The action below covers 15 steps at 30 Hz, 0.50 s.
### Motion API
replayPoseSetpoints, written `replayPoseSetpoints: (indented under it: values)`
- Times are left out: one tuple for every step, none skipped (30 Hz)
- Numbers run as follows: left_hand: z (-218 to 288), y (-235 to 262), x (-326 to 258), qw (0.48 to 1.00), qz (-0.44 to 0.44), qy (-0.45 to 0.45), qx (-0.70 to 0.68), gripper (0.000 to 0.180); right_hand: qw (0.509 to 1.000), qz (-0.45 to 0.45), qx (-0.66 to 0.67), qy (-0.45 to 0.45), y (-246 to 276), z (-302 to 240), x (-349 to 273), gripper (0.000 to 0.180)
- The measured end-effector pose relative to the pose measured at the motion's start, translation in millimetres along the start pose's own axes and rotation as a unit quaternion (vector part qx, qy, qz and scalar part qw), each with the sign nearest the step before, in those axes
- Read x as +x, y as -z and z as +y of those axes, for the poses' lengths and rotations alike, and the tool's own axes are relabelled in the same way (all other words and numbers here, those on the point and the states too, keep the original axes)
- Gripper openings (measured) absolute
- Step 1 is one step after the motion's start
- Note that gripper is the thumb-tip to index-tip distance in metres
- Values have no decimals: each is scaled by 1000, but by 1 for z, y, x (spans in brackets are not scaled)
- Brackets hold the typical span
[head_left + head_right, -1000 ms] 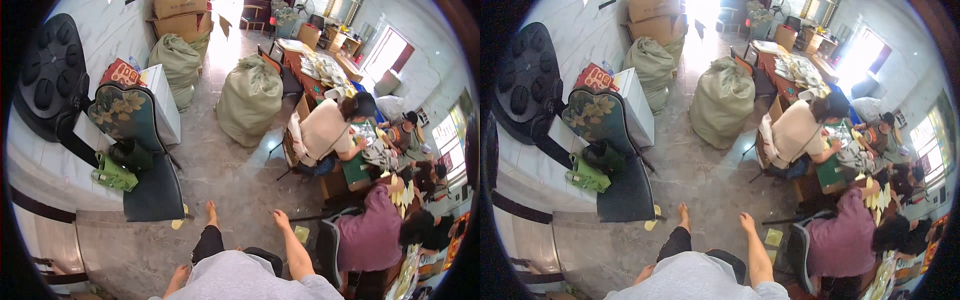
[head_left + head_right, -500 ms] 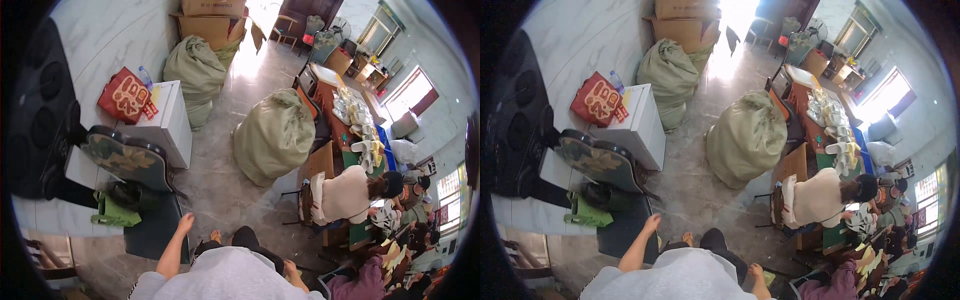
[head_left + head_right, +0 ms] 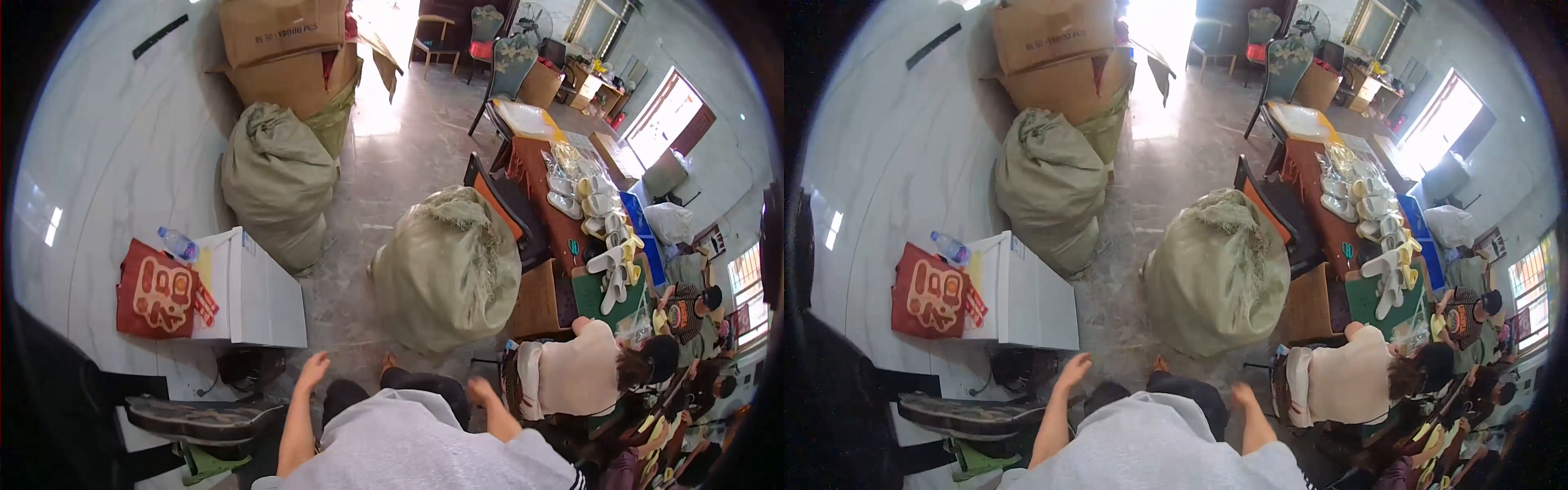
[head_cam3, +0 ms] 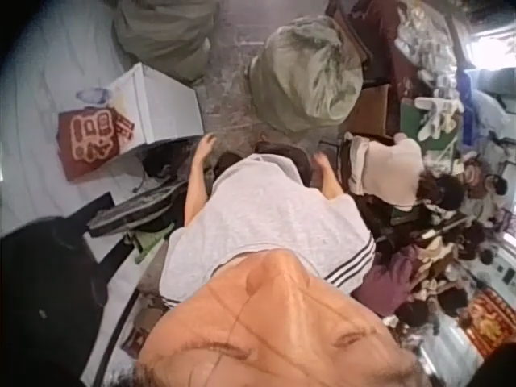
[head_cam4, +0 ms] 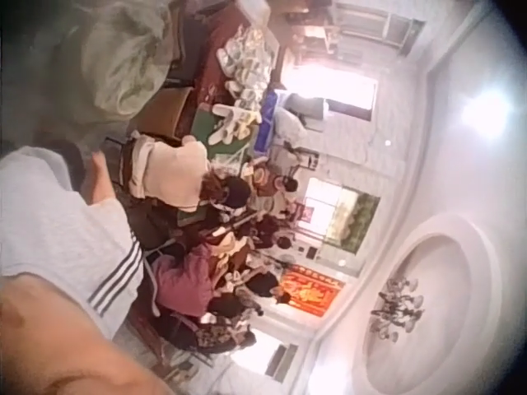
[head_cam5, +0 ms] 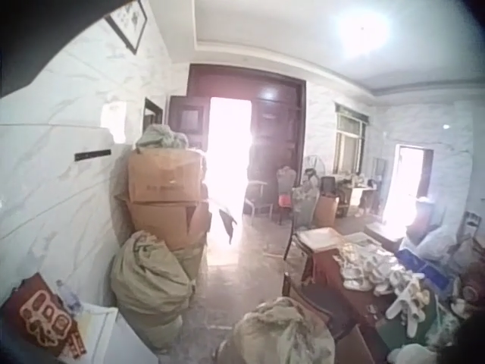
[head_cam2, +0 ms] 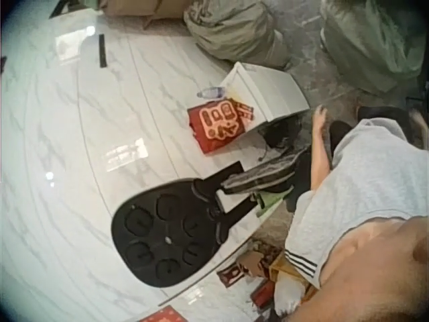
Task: The person moves a plastic crate aside, opens a large sack of slippers, and packs slippers into clear plastic bags by hand.
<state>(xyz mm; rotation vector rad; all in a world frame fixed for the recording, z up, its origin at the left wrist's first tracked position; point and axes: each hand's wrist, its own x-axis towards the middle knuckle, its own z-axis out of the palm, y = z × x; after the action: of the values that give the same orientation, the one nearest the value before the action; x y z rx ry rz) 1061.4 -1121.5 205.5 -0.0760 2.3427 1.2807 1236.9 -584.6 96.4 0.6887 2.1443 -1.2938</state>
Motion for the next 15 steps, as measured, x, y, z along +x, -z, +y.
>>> replayPoseSetpoints:
  values:
    - [-4, 12, 11, 998, 50, -4, -30, 38, 999, 34, 30, 22, 16, -52, 28, 19]
    - [-16, 21, 21, 981, 86, 61, -160, 38, 994, 30, 64, 87, 31, -108, 56, 21]
    - [19, 38, 20, 942, 85, 148, -289, 40, 991, 67, 71, 91, 50, -162, 79, 25]
    - [13, 51, 23, 921, 113, 175, -330, 45, 988, 53, 89, 118, 63, -216, 102, 30]
    - [13, 62, 33, 916, 116, 211, -322, 44, 980, 85, 78, 160, 74, -256, 126, 35]
    - [8, 75, 41, 909, 122, 247, -312, 44, 976, 61, 159, 138, 80, -298, 147, 36]
    - [-3, 86, 51, 907, 111, 268, -304, 45, 963, 36, 241, 114, 84, -338, 163, 36]
    - [-5, 97, 61, 897, 108, 278, -326, 46, 947, 20, 305, 94, 87, -374, 176, 39]
    - [-5, 110, 75, 888, 104, 285, -346, 47, 926, 7, 370, 77, 89, -403, 191, 43]
    - [-5, 123, 96, 882, 107, 287, -358, 49, 924, 17, 375, 73, 92, -418, 212, 43]
    - [-5, 137, 118, 885, 108, 289, -348, 48, 908, 76, 407, 59, 93, -432, 232, 49]
    - [-8, 156, 140, 889, 111, 291, -336, 48, 888, 133, 438, 45, 91, -446, 251, 55]
    - [-12, 169, 167, 881, 128, 289, -351, 48, 878, 172, 444, 42, 93, -458, 267, 59]
    - [-9, 187, 192, 885, 117, 291, -344, 48, 869, 210, 447, 35, 97, -464, 278, 64]
    - [-6, 206, 219, 903, 93, 272, -321, 48, 862, 243, 444, 22, 99, -472, 291, 67]
